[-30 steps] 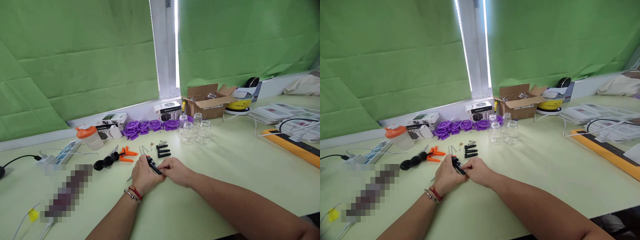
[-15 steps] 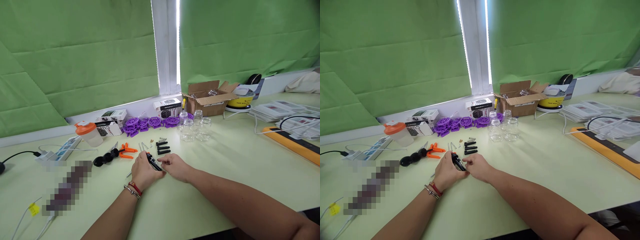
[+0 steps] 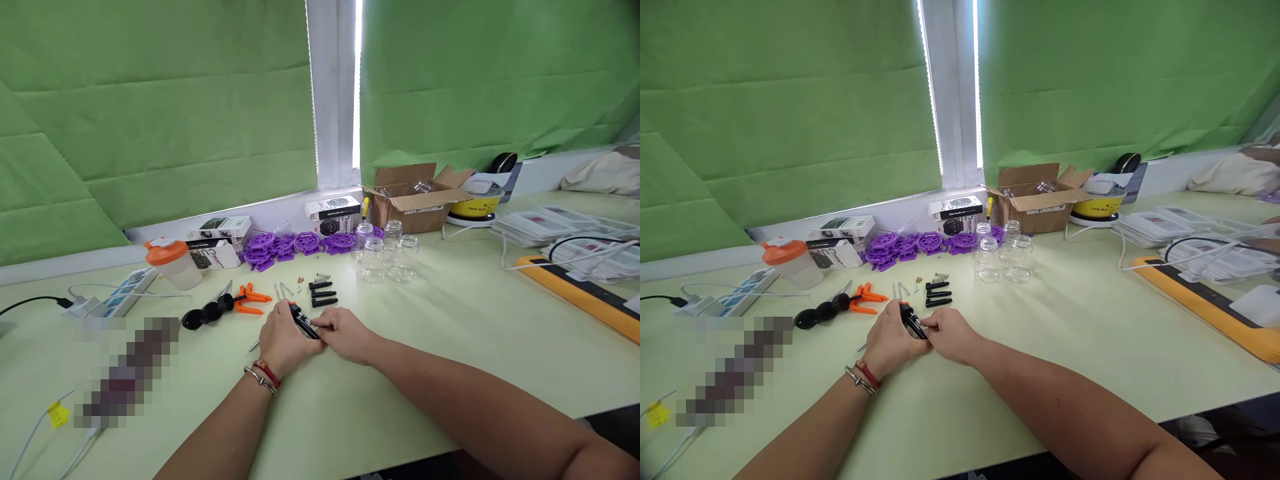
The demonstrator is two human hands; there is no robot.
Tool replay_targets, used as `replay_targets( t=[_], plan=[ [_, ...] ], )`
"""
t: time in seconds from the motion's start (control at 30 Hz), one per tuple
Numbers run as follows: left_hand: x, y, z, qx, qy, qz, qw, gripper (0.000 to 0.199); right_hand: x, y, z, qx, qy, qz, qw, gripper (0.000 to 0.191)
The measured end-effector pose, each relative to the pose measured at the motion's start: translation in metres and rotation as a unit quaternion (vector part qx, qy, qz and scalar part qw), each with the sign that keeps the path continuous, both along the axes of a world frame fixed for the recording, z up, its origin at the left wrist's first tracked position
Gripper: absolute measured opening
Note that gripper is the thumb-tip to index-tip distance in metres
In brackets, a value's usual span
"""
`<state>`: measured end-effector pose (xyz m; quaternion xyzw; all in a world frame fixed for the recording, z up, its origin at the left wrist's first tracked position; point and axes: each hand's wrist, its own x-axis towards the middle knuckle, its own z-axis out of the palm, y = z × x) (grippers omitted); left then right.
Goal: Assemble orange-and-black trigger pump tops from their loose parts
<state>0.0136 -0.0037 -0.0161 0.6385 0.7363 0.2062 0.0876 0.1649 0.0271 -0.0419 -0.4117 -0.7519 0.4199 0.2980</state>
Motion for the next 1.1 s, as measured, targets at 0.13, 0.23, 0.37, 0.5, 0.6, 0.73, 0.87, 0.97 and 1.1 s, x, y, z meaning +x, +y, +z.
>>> replay_targets(
  t=[0.13, 0.23, 0.37, 0.5, 0.6, 0.73, 0.87, 0.97, 1.1],
  plan=[
    [-0.002, 0.001, -0.003, 0.007, 0.010, -0.005, 1.000, 0.077, 0.001, -0.001, 0.000, 0.019, -0.010, -0.014, 1.000, 0.024],
    [-0.002, 0.002, -0.005, 0.012, 0.016, -0.006, 1.000, 0.077, 0.001, -0.001, 0.002, 0.052, -0.019, 0.019, 0.998, 0.024],
    [-0.003, 0.001, -0.004, 0.009, 0.006, -0.007, 1.000, 0.077, 0.001, -0.001, 0.002, 0.081, -0.029, 0.009, 0.996, 0.025],
    [-0.002, 0.001, -0.004, 0.011, 0.004, -0.007, 1.000, 0.075, 0.001, -0.002, 0.000, 0.098, -0.025, 0.017, 0.995, 0.026],
    [-0.002, 0.002, -0.005, 0.009, 0.007, -0.009, 1.000, 0.076, 0.000, -0.003, 0.000, 0.107, -0.030, 0.007, 0.994, 0.027],
    [-0.003, 0.002, -0.003, 0.001, 0.014, -0.004, 1.000, 0.076, 0.001, -0.001, 0.002, 0.099, -0.038, -0.013, 0.994, 0.027],
    [-0.003, 0.001, -0.002, -0.005, 0.022, -0.009, 1.000, 0.079, 0.007, 0.005, 0.001, 0.074, -0.057, -0.074, 0.993, 0.026],
    [-0.002, 0.001, -0.002, -0.002, 0.026, -0.014, 1.000, 0.082, 0.012, 0.010, 0.000, 0.083, -0.077, -0.061, 0.992, 0.026],
    [-0.002, 0.000, -0.002, -0.002, 0.031, -0.027, 0.999, 0.085, 0.014, 0.009, 0.002, 0.128, -0.108, -0.004, 0.986, 0.023]
  ],
)
